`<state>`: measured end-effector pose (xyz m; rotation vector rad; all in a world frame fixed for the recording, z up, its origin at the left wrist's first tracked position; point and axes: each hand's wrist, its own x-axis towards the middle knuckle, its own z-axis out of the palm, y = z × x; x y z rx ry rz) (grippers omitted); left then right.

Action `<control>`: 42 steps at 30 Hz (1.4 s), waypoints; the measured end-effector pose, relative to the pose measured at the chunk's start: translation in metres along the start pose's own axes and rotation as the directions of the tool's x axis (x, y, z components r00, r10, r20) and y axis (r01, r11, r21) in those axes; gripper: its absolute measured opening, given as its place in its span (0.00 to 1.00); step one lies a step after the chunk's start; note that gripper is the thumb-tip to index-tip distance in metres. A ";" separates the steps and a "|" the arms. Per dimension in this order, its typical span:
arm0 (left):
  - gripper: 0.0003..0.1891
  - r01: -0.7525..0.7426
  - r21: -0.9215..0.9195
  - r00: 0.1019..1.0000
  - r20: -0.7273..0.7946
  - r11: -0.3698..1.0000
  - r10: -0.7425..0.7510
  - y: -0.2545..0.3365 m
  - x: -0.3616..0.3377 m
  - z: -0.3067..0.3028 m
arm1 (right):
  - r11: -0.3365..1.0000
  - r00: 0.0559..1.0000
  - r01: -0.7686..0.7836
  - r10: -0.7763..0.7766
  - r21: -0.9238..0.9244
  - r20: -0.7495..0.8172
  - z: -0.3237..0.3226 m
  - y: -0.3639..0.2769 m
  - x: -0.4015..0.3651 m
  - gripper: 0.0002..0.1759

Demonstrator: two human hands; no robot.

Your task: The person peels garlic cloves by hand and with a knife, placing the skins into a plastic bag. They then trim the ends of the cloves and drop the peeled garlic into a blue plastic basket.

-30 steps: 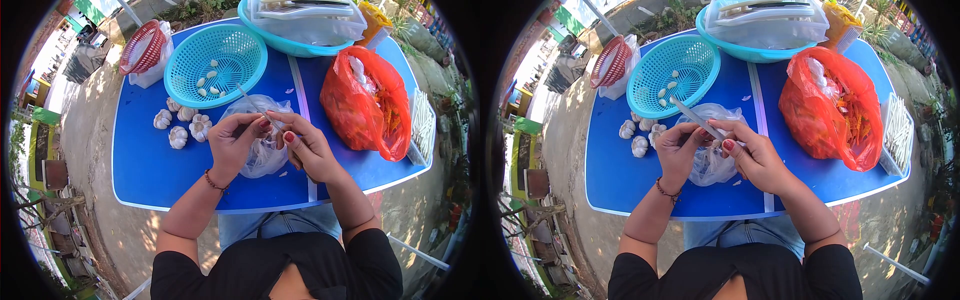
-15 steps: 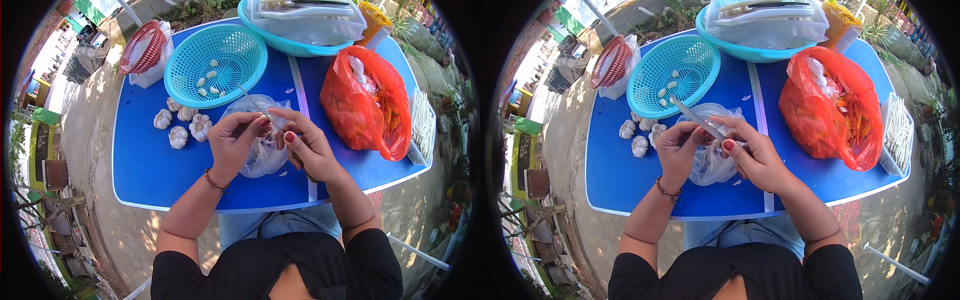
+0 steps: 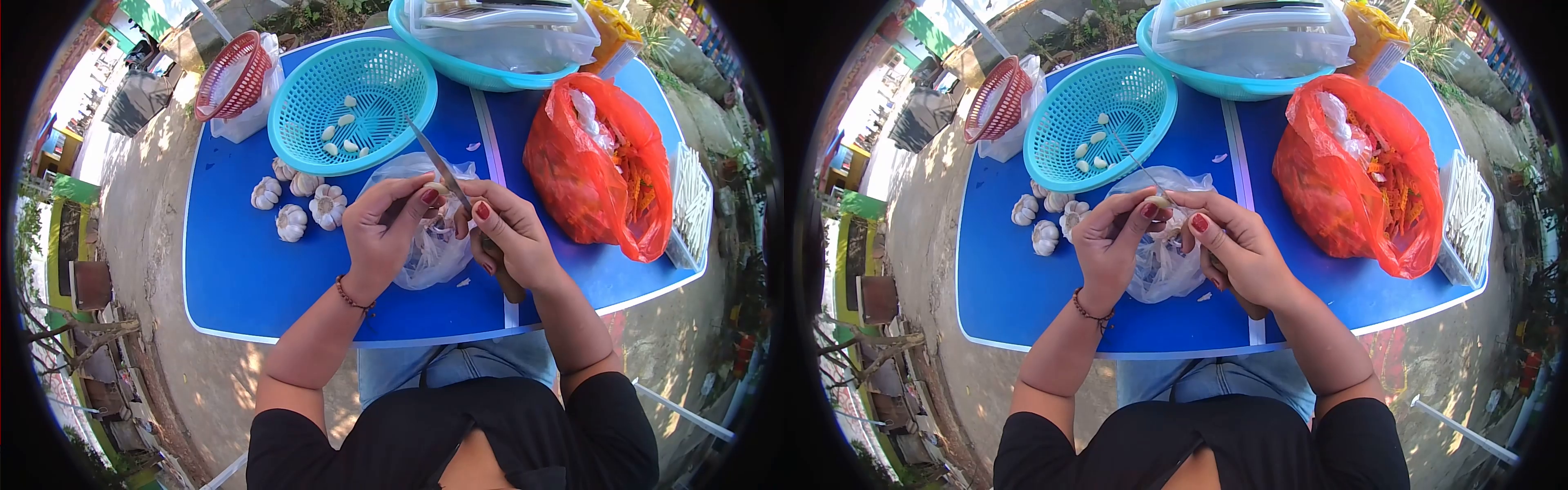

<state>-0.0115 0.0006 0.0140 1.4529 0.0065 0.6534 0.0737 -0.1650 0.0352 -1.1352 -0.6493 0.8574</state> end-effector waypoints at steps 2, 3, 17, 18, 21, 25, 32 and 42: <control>0.11 0.000 0.008 1.000 0.002 1.000 0.000 0.001 0.000 -0.001 | 0.999 1.000 0.022 -0.022 -0.024 -0.004 0.001 0.001 -0.001 0.22; 0.11 0.003 -0.011 1.000 -0.006 1.000 -0.003 0.001 0.000 -0.001 | 0.999 0.999 0.033 -0.033 -0.039 -0.006 0.002 0.001 -0.001 0.22; 0.11 0.042 -0.022 0.997 -0.064 0.999 -0.044 0.005 0.000 -0.001 | 0.995 1.000 0.031 -0.031 -0.090 0.005 0.003 -0.005 0.000 0.22; 0.11 0.044 -0.030 0.997 -0.064 0.999 -0.046 0.006 0.000 -0.002 | 0.995 1.000 0.026 -0.025 -0.096 0.012 0.005 -0.005 -0.001 0.22; 0.10 0.045 -0.049 0.996 -0.072 0.998 -0.048 0.005 0.000 -0.002 | 0.993 1.000 0.012 -0.008 -0.116 0.029 0.007 -0.007 -0.001 0.22; 0.10 0.046 -0.042 0.995 -0.083 0.998 -0.049 0.005 -0.001 -0.002 | 0.988 0.999 0.005 0.000 -0.152 0.033 0.003 -0.004 0.000 0.22; 0.11 0.086 -0.075 0.995 -0.052 0.993 -0.090 0.007 0.000 -0.004 | 0.989 0.999 0.026 -0.029 -0.142 -0.015 0.002 -0.001 0.001 0.22; 0.11 0.075 -0.163 0.996 -0.038 0.984 -0.082 0.007 0.003 -0.004 | 0.989 1.000 0.010 -0.012 -0.145 -0.013 -0.001 0.002 0.002 0.20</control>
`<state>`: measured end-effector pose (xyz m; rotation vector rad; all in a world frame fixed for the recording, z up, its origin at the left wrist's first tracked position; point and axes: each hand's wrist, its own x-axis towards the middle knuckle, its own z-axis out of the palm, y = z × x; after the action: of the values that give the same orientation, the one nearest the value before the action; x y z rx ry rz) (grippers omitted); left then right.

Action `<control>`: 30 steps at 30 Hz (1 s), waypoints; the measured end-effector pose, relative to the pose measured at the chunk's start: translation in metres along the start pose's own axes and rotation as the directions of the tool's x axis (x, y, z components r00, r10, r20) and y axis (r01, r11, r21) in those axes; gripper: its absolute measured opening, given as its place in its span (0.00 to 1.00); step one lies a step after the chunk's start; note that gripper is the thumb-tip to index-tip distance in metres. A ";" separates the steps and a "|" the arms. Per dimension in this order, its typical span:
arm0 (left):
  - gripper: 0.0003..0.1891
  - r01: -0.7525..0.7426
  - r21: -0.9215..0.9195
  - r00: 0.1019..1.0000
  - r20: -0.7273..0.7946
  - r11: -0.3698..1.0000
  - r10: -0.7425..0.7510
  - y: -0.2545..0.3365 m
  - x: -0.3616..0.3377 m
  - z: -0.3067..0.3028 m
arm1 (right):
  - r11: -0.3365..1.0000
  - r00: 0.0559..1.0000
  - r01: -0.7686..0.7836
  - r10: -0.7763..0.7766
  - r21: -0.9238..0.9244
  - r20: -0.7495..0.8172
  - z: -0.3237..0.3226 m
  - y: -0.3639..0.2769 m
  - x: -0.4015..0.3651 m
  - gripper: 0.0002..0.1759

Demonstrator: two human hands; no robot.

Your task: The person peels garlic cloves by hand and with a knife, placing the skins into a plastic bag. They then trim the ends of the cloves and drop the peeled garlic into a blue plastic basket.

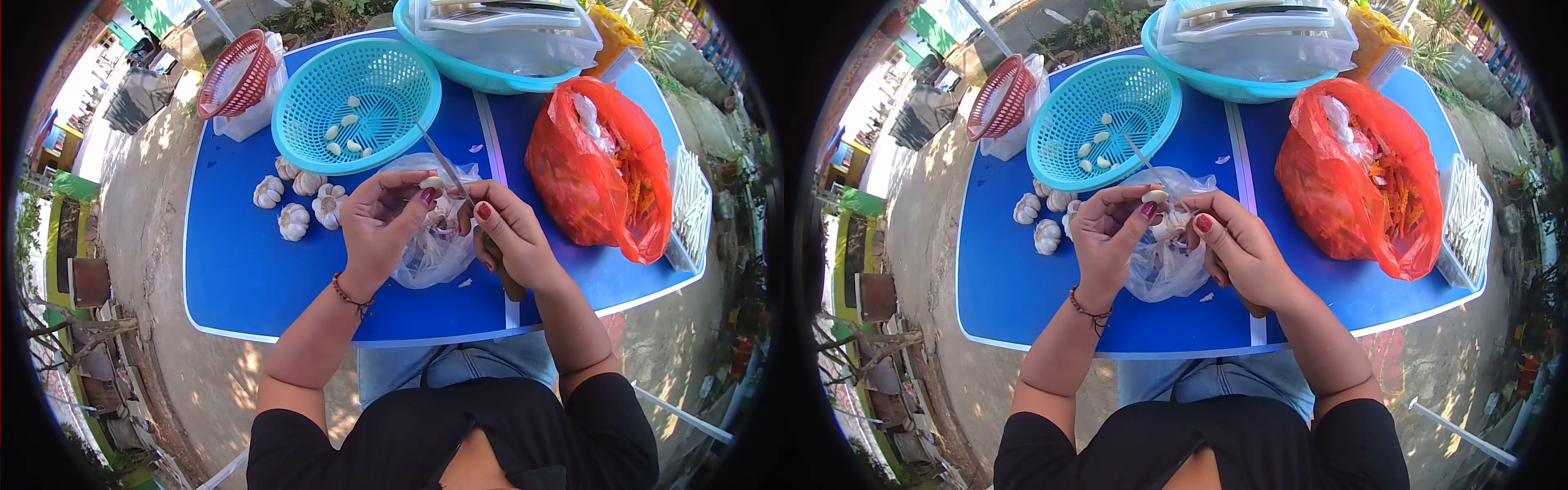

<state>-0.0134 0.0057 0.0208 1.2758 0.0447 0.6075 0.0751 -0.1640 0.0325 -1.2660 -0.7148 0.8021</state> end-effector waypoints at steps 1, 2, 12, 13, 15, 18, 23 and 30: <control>0.11 0.002 0.002 1.000 0.003 1.000 -0.002 0.000 0.000 0.000 | 1.000 1.000 0.001 -0.001 0.004 0.000 0.000 0.000 0.000 0.20; 0.11 0.003 0.003 1.000 0.006 1.000 -0.003 0.000 0.000 0.001 | 1.000 1.000 0.002 -0.002 0.008 -0.001 0.000 0.000 0.000 0.20; 0.11 0.015 0.038 0.999 0.033 0.999 -0.016 -0.002 -0.002 0.000 | 0.999 0.999 0.019 -0.017 -0.045 0.040 0.008 -0.012 -0.001 0.20; 0.11 0.015 0.035 0.999 0.030 0.999 -0.016 -0.002 -0.002 0.001 | 0.999 0.999 0.019 -0.018 -0.048 0.031 0.006 -0.009 -0.001 0.20; 0.11 0.016 0.036 0.999 0.034 0.999 -0.017 -0.002 -0.002 0.001 | 0.999 1.000 0.021 -0.020 -0.047 0.015 0.006 -0.007 -0.001 0.20; 0.12 0.028 0.013 0.999 0.040 1.000 -0.028 -0.002 -0.002 -0.001 | 0.999 1.000 0.021 -0.022 -0.033 -0.015 0.006 -0.006 -0.001 0.20; 0.12 0.036 -0.040 0.999 0.008 0.999 -0.035 -0.001 -0.002 -0.001 | 1.000 0.999 0.003 -0.003 -0.002 -0.046 0.005 -0.003 0.000 0.21; 0.11 0.044 0.016 0.999 0.009 0.999 -0.044 0.000 -0.001 -0.002 | 1.000 1.000 0.016 -0.016 0.002 0.010 0.010 -0.008 -0.003 0.23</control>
<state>-0.0150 0.0073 0.0195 1.2901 0.0697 0.5638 0.0661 -0.1622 0.0422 -1.2535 -0.7317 0.7963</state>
